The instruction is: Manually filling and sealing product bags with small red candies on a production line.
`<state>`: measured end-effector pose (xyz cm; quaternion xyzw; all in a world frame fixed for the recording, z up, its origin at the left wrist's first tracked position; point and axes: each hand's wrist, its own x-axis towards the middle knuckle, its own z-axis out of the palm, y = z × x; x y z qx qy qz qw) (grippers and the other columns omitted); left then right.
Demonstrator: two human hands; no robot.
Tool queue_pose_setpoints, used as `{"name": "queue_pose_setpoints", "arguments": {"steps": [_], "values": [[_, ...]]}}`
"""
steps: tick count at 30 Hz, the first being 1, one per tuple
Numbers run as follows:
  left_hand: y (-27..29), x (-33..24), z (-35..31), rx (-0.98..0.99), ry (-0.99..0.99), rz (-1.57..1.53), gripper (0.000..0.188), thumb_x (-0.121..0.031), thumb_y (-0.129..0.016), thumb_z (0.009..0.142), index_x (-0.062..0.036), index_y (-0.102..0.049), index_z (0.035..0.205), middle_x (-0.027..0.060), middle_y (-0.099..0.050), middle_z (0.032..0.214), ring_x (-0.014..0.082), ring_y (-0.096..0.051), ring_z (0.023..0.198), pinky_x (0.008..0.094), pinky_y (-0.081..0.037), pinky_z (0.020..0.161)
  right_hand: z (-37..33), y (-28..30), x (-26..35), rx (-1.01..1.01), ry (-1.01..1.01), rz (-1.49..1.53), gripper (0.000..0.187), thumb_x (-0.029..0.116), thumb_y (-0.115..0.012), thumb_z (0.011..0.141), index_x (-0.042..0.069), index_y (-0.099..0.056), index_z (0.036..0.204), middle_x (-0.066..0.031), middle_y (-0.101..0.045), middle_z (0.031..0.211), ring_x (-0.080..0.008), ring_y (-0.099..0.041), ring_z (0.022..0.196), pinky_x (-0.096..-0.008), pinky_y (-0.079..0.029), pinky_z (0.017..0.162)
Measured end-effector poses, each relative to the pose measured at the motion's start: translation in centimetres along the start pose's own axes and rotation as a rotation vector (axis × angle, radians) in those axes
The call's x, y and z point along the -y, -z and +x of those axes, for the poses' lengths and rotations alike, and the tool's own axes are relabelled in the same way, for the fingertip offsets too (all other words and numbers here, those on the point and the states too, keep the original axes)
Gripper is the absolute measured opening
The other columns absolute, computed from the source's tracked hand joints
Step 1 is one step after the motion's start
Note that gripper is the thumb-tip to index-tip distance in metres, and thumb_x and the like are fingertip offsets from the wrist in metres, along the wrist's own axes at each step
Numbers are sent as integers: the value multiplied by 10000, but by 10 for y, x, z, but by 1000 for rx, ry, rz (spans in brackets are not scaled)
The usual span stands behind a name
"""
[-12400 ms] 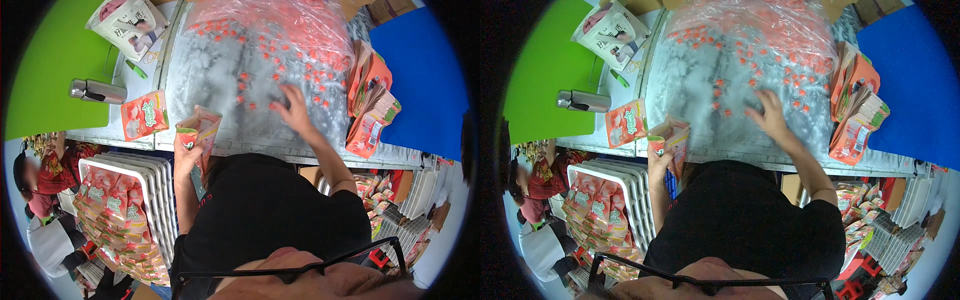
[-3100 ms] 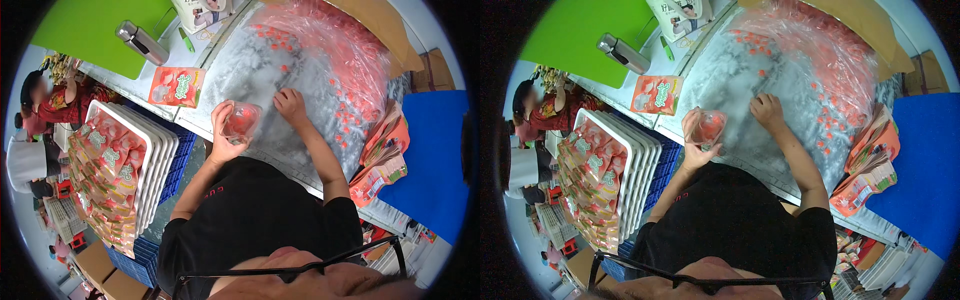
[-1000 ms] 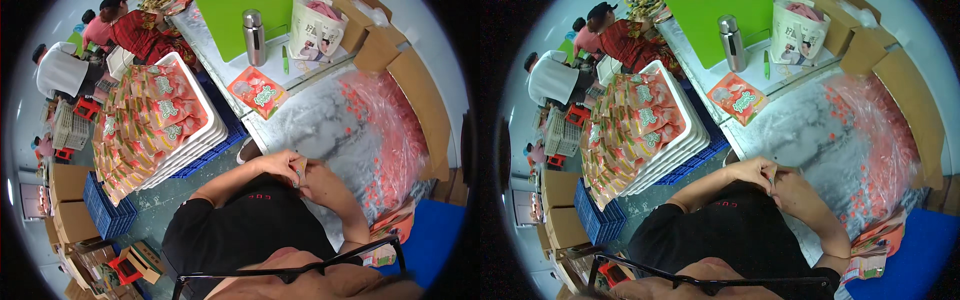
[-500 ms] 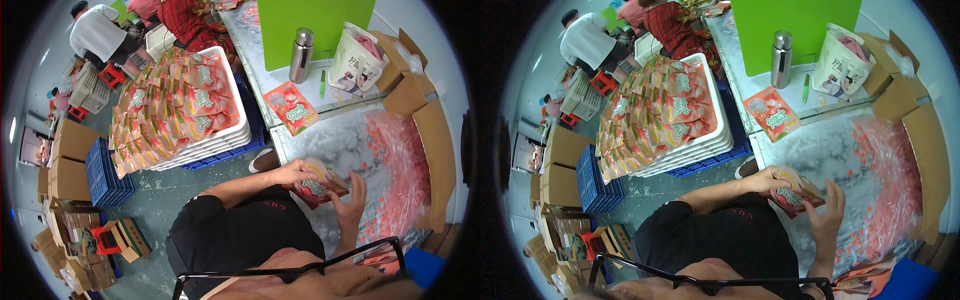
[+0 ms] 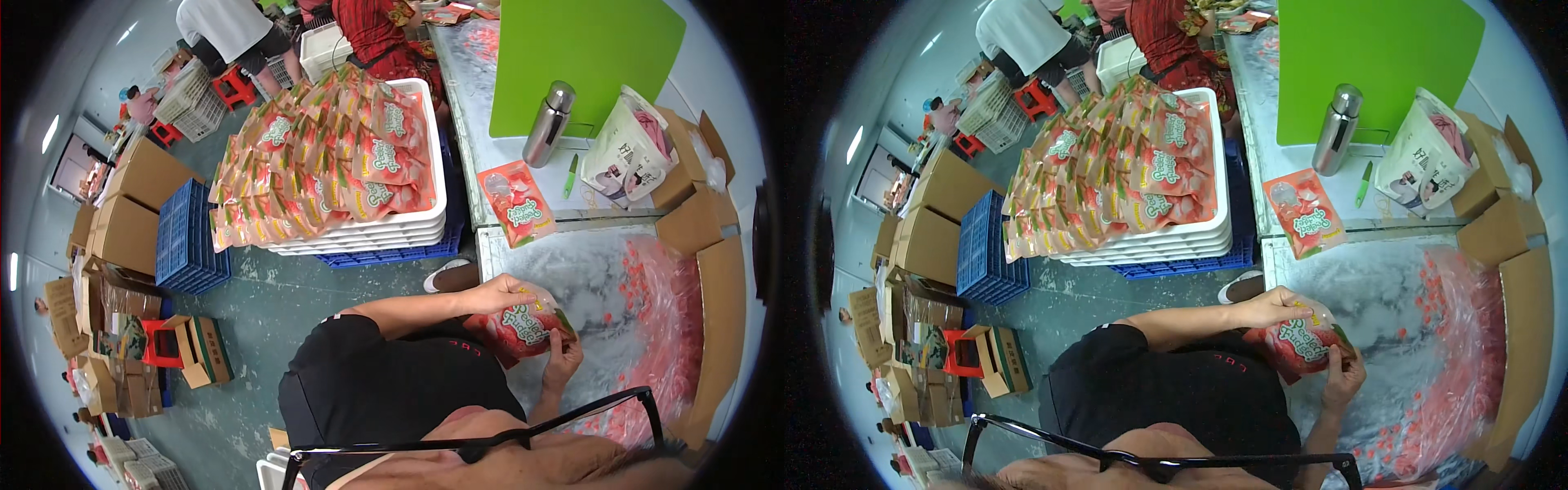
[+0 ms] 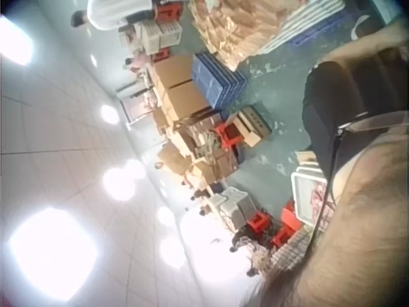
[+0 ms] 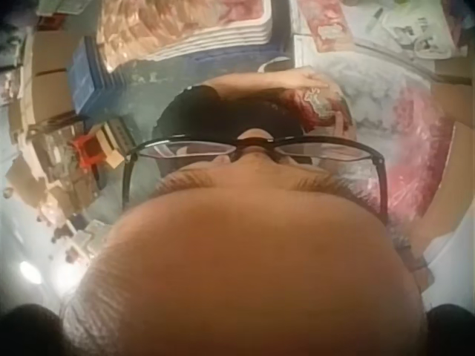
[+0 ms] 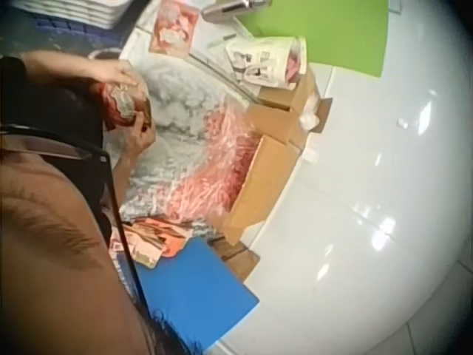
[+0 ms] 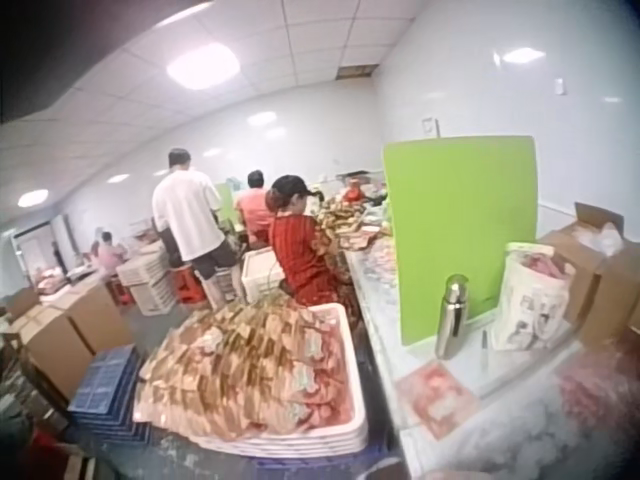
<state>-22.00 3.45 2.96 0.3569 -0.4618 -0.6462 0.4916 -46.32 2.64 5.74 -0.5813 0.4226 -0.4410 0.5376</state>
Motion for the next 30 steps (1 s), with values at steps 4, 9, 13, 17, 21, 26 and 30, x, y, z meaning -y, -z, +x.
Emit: {"name": "queue_pose_setpoints", "arguments": {"steps": [4, 9, 13, 17, 21, 26, 30], "values": [[-2, 6, 2, -64, 31, 82, 308, -256, -609, 1073, 10, -735, 1164, -30, -731, 981, 14, -580, 880, 236, -518, 772, 2, -6, -9, 50, 49, 7, 149, 42, -678, 993, -32, -707, 1118, -26, -707, 970, -83, -622, 876, -243, -500, 814], [1, 4, 3, 25, -138, 89, 381, -306, -563, 1093, 30, -740, 1065, -64, -664, 825, 11, -528, 764, 237, -474, 661, 10, 1, -12, 104, 66, 11, 158, 19, -652, 998, -49, -702, 1131, -61, -725, 1003, -125, -664, 923, -270, -524, 876], [9, -17, -10, 49, -18, 155, 460, -366, -518, 1107, 25, -729, 986, -105, -523, 689, 21, -426, 640, 266, -384, 546, 19, -9, -15, 94, 6, 80, 162, 6, -641, 993, -57, -701, 1130, -107, -741, 1048, -175, -693, 949, -302, -539, 906], [20, -24, -9, 36, 26, 165, 490, -408, -499, 1109, -8, -746, 972, -112, -505, 675, 34, -414, 629, 283, -371, 538, 25, -9, -35, 46, 8, 283, 173, 9, -665, 973, -66, -694, 1126, -137, -738, 1098, -193, -697, 975, -330, -558, 905], [37, -4, -16, 243, -71, -81, 534, -514, -494, 1083, -105, -563, 1418, 43, -578, 1320, 126, -522, 1153, 301, -462, 935, 45, -24, -26, 120, -24, 411, 219, 30, -659, 984, -66, -661, 1181, -134, -732, 1088, -211, -699, 963, -341, -571, 901], [30, -2, -23, 232, 17, -375, 673, -575, -447, 1072, -147, -377, 1587, 80, -453, 1557, 178, -461, 1383, 349, -423, 1123, 68, -56, -7, -80, 284, -358, 424, 133, -644, 1020, -81, -554, 1375, -214, -636, 1300, -327, -633, 1167, -444, -506, 1026], [18, 9, -9, 24, -24, -621, 744, -622, -414, 1063, -159, -285, 1630, 81, -382, 1613, 194, -414, 1432, 377, -375, 1170, 61, -100, 7, -25, 890, -707, 623, 399, -520, 1067, 21, -425, 1553, -255, -362, 1610, -477, -299, 1502, -621, -253, 1196]]}}
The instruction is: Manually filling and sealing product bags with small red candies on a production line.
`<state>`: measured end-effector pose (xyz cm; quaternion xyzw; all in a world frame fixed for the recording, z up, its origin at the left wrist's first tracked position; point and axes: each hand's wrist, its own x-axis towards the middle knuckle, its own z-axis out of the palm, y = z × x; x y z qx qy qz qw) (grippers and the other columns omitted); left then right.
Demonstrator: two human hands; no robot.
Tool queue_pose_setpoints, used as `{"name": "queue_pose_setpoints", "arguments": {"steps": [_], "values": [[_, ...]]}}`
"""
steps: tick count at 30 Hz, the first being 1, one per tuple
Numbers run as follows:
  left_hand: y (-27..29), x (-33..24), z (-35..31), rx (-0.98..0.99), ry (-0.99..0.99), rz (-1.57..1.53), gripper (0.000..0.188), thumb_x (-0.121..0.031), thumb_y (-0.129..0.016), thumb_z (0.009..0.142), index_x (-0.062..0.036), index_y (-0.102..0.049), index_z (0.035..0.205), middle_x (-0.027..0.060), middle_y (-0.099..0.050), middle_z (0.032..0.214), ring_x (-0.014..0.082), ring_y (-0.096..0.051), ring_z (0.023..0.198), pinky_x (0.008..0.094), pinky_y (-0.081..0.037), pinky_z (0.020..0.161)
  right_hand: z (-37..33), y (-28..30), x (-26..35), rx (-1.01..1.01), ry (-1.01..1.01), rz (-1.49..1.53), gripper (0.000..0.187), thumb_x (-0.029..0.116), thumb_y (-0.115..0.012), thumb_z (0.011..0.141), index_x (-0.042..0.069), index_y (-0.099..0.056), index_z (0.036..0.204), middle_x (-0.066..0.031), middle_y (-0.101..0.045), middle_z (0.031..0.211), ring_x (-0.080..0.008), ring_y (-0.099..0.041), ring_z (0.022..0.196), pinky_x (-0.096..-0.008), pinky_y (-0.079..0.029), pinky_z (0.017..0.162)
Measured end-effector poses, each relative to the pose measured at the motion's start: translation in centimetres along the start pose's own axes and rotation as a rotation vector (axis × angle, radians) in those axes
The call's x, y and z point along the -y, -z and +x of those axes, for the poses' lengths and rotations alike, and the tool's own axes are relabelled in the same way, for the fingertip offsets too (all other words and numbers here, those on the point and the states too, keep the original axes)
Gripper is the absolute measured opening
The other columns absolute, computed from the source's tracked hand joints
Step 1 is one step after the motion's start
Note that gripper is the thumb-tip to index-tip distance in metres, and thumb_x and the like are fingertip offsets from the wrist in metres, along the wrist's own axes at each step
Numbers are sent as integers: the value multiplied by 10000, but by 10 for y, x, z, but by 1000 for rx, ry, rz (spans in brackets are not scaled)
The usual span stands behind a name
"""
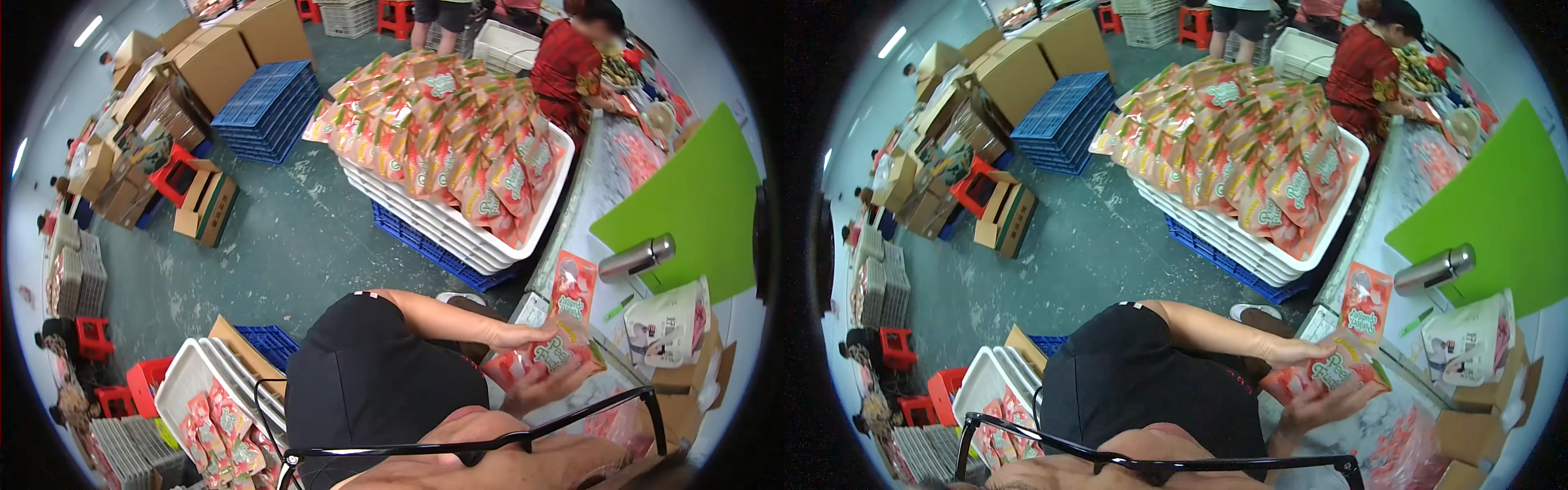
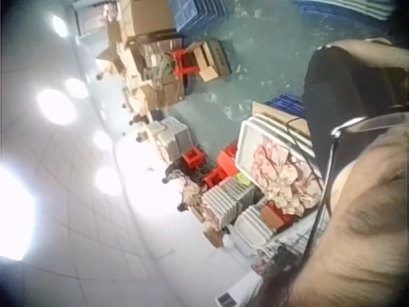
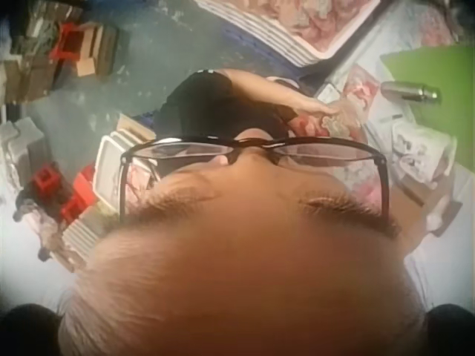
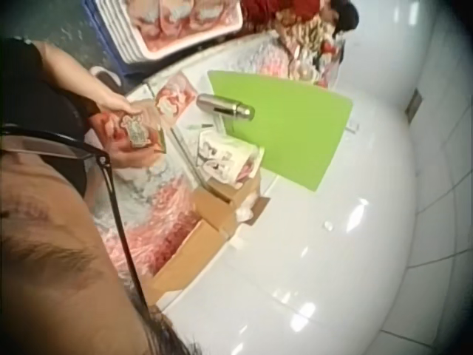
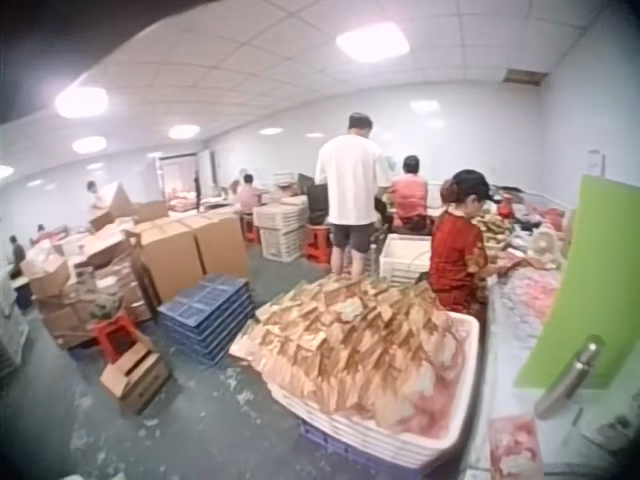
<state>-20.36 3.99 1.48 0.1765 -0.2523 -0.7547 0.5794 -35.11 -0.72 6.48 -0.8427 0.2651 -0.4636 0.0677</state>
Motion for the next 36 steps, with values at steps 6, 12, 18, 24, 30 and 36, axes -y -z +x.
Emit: {"name": "queue_pose_setpoints", "arguments": {"steps": [6, 12, 18, 24, 30, 36], "values": [[-25, -16, 1, -89, -188, 197, 897, -733, -313, 1025, -191, -26, 1680, 51, 20, 1741, 218, 33, 1585, 460, -131, 1273, 12, -25, -14, 82, 185, -129, 698, 621, -300, 1065, 171, -440, 1580, -178, -303, 1678, -522, -189, 1540, -702, -156, 1194], [23, -22, 19, -127, -247, 380, 839, -756, -308, 1017, -165, -301, 1612, 54, -521, 1474, 127, -551, 1227, 318, -520, 950, 50, -25, 11, 9, 14, 298, 630, 406, -495, 1068, 70, -383, 1590, -243, -377, 1601, -422, -338, 1493, -570, -309, 1187], [-24, -61, -5, -162, -438, 638, 655, -595, -399, 1084, -36, -599, 1362, 28, -697, 1154, 70, -597, 1007, 301, -543, 796, 73, -9, -33, 48, -750, 828, 426, 127, -636, 1020, -63, -510, 1380, -167, -597, 1319, -252, -637, 1160, -382, -556, 967], [-18, -63, -6, -310, -477, 775, 505, -440, -462, 1116, -8, -709, 1201, -14, -729, 952, 55, -620, 835, 281, -541, 748, 49, -13, -59, 39, -949, 1172, 298, 156, -600, 1044, -38, -579, 1269, -149, -657, 1205, -229, -672, 1086, -362, -575, 923], [-3, -62, 20, -371, -396, 882, 529, -465, -440, 1115, -17, -709, 1199, -7, -676, 865, 63, -567, 733, 292, -521, 662, 46, -5, -74, 53, -881, 1109, 410, 252, -549, 1068, -25, -553, 1370, -168, -638, 1297, -265, -644, 1170, -383, -538, 985], [21, -180, 21, -986, -680, 1327, 418, -345, -441, 1088, -3, -681, 1100, 165, -650, 864, 250, -631, 771, 416, -505, 669, 46, -2, -93, 65, -807, 1110, 463, 344, -477, 1108, 1, -565, 1407, -149, -658, 1290, -224, -645, 1074, -343, -527, 909]]}}
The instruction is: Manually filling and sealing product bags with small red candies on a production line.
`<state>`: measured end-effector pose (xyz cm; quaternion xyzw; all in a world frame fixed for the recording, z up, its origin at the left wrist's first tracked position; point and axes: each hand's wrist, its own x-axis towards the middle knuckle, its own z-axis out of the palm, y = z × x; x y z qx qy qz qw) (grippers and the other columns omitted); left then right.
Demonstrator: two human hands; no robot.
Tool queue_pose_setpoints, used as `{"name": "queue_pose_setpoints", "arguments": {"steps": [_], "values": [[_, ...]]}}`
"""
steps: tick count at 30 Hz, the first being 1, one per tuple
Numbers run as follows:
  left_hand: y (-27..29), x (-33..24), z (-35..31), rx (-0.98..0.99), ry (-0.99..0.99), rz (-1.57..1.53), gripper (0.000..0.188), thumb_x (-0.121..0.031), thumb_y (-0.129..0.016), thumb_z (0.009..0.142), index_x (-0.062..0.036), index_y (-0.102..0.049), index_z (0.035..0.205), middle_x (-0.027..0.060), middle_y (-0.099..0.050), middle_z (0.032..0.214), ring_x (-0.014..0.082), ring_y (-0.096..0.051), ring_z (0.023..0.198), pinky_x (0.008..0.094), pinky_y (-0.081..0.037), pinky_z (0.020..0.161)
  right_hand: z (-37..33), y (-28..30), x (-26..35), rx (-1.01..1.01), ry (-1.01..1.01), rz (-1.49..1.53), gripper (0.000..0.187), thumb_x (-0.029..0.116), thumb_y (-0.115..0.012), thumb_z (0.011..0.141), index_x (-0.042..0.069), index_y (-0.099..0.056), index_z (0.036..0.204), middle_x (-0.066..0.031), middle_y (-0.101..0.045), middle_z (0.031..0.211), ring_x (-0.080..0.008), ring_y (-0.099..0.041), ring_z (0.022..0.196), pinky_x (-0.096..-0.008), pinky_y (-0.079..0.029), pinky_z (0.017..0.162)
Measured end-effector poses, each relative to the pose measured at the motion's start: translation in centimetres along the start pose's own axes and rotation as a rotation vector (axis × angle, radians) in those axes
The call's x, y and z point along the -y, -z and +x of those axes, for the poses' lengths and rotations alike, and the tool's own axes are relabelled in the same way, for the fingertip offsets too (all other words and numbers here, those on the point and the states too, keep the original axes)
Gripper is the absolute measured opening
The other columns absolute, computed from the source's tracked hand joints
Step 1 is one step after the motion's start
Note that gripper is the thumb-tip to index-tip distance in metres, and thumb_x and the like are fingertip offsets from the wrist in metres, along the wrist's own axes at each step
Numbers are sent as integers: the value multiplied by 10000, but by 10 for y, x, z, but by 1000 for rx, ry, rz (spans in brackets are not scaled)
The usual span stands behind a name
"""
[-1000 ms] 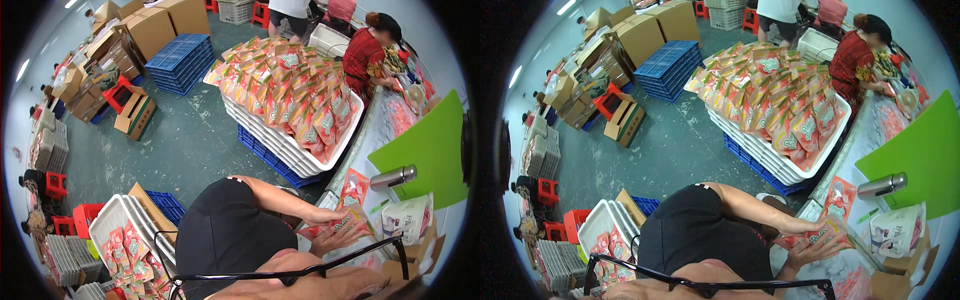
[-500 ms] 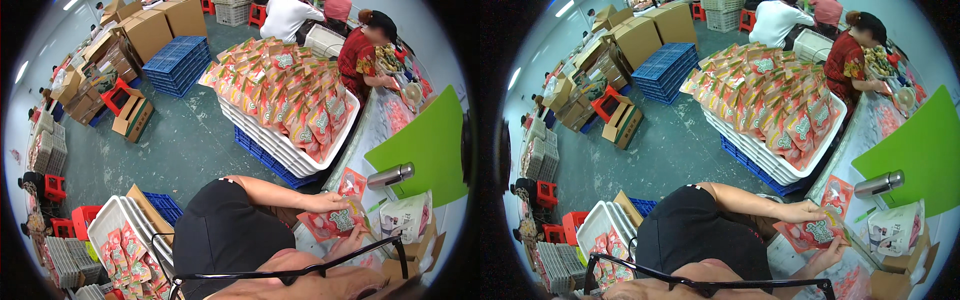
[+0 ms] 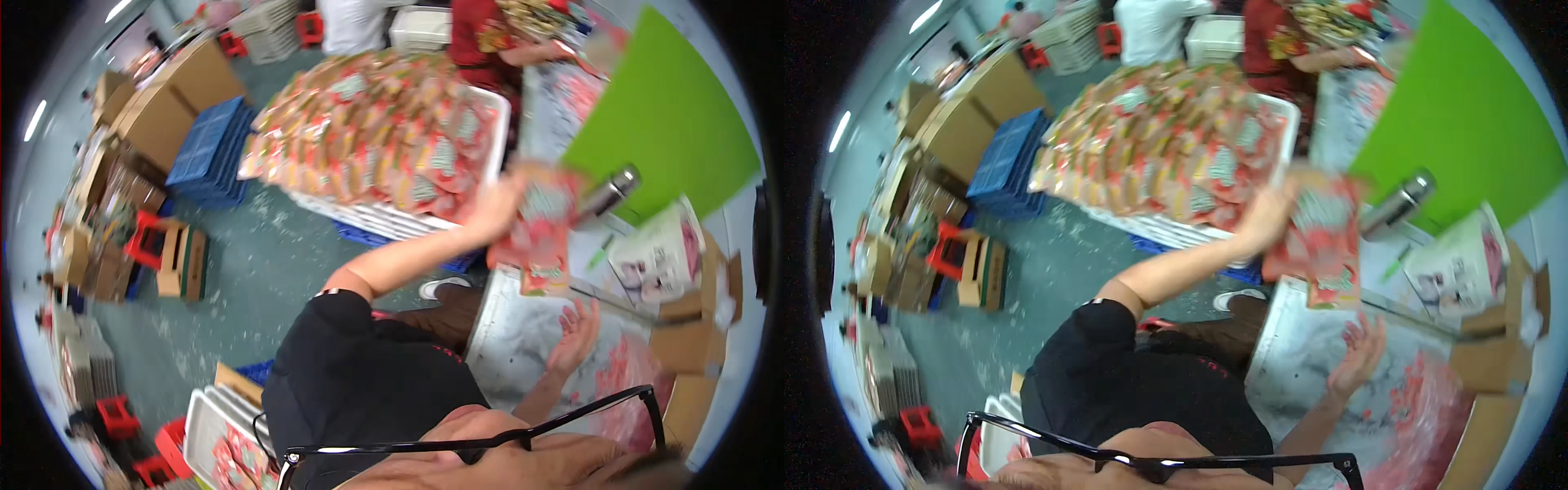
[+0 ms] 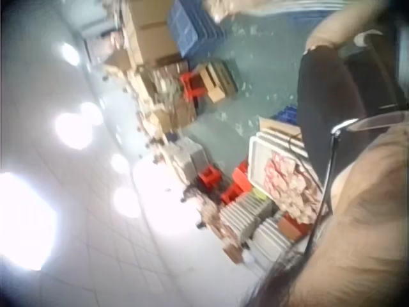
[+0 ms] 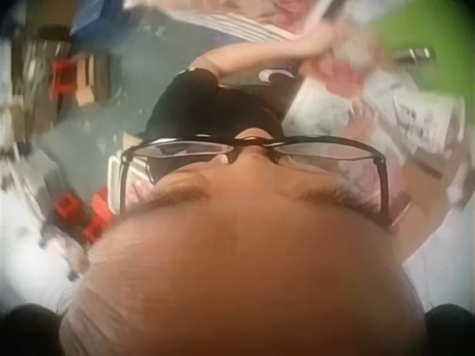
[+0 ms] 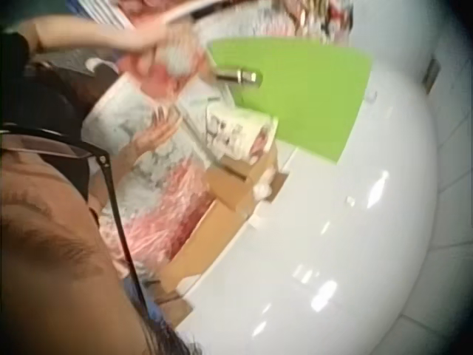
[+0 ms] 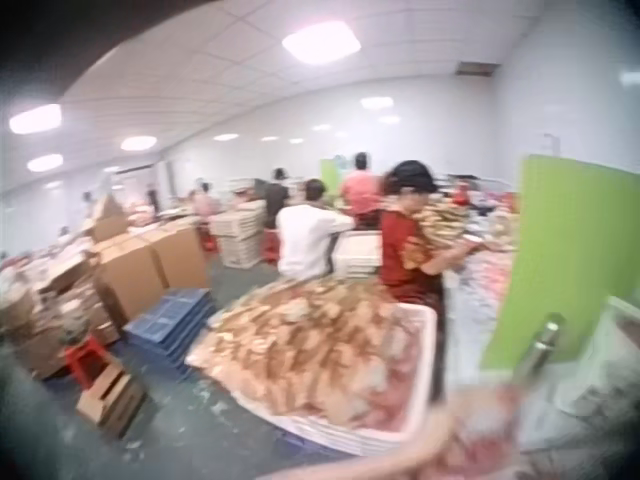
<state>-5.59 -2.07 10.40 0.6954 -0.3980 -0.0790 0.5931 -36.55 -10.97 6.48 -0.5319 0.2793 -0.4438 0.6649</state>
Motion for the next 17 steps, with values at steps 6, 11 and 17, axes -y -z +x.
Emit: {"name": "queue_pose_setpoints", "arguments": {"steps": [6, 11, 17], "values": [[29, 8, 162, -506, -68, -457, 323, -144, -442, 1076, 78, -642, 1200, 200, -720, 1181, 280, -718, 996, 390, -575, 888, -23, 48, -37, -176, -207, -160, 273, 224, -568, 1077, 5, -651, 1216, -86, -711, 1049, -154, -666, 880, -301, -544, 803], [40, 154, 245, -814, -135, 139, 406, 38, -572, 865, -17, -621, 1265, 207, -681, 1206, 361, -652, 1150, 474, -514, 996, -36, 62, -66, -210, -334, -133, 224, 220, -585, 1073, 32, -665, 1162, -58, -707, 1007, -143, -668, 845, -289, -552, 783], [37, 189, 236, -726, -152, 402, 678, -12, -659, 820, -78, -477, 1469, 227, -607, 1300, 432, -604, 1198, 497, -500, 997, -51, 96, -90, -196, -484, -159, 223, 238, -598, 1068, 54, -662, 1175, -48, -710, 1012, -142, -669, 855, -289, -555, 796]]}}
